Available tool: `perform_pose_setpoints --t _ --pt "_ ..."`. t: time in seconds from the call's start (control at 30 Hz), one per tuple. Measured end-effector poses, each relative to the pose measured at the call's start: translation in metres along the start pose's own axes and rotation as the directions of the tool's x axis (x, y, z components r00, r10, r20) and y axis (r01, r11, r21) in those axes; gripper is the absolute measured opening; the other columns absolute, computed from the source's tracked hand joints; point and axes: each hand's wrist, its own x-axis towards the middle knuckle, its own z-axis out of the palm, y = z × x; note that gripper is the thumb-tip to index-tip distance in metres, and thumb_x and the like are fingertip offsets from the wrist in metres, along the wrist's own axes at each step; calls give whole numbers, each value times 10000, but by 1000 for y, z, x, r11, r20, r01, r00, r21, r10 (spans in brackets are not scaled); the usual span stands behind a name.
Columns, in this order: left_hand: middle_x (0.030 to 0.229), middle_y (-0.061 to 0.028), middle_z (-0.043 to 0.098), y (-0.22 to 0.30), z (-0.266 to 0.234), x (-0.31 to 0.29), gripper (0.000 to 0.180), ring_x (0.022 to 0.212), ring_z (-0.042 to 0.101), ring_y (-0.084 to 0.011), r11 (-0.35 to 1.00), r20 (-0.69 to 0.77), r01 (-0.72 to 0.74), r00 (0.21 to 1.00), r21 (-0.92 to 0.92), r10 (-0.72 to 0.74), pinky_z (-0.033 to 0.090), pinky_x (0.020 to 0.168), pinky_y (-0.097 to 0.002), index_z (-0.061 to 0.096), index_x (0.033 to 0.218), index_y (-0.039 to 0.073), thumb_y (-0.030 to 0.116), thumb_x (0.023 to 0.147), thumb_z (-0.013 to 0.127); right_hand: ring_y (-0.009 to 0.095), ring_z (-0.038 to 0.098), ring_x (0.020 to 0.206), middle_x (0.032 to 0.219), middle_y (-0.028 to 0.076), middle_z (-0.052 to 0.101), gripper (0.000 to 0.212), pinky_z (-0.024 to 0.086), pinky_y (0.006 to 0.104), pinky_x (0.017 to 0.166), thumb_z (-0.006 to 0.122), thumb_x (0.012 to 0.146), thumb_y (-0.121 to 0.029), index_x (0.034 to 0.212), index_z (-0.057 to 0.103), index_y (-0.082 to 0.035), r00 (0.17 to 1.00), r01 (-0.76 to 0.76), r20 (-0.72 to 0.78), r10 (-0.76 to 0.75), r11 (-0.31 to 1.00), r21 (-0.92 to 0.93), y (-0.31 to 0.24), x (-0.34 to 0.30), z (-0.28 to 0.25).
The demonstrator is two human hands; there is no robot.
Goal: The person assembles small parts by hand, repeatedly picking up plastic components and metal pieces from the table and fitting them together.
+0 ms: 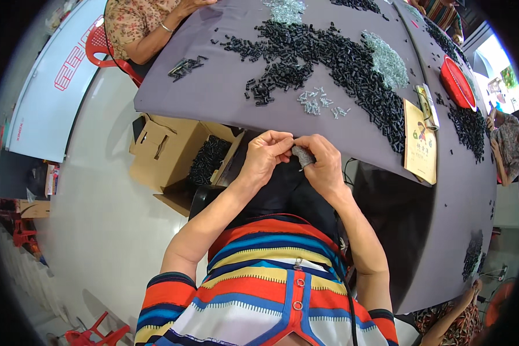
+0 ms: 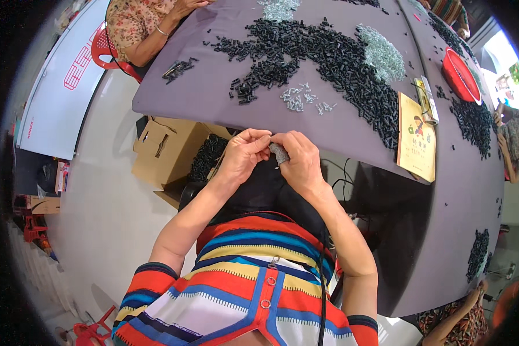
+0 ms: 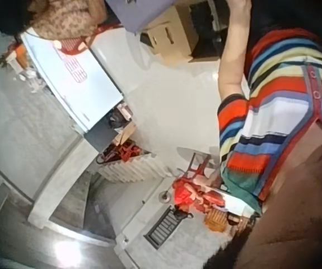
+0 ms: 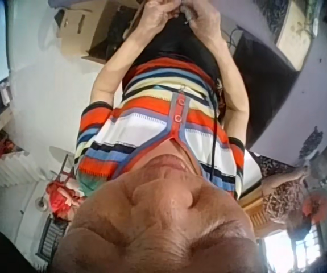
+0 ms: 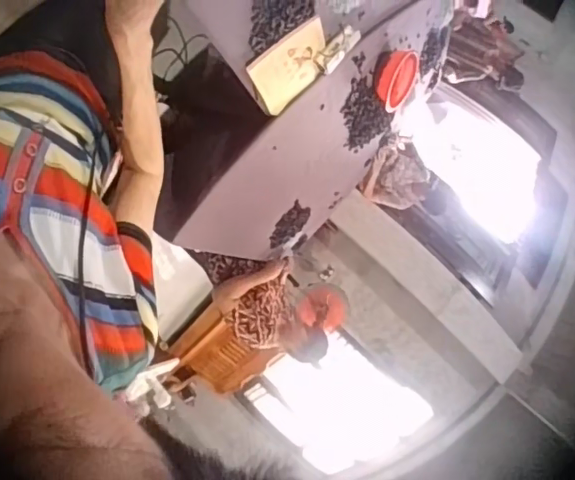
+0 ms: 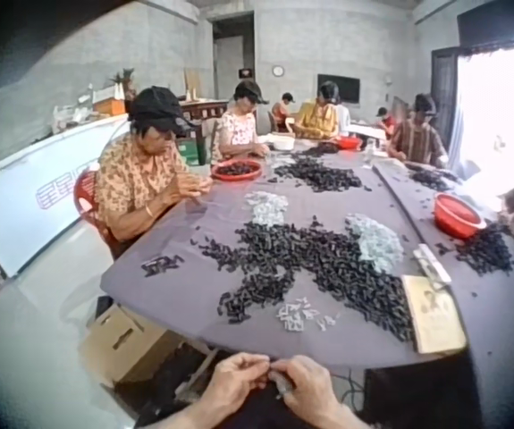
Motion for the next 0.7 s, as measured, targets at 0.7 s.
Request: perform_pose_setpoints --t 0.7 --pt "747 -41 608 -1 0 -1 66 617 578 -116 997 -36 80 996 26 -79 494 591 -246 607 884 33 94 865 625 282 547 731 806 96 582 350 442 379 663 554 602 93 925 567 -40 974 225 93 -206 920 -322 -4 -2 5"
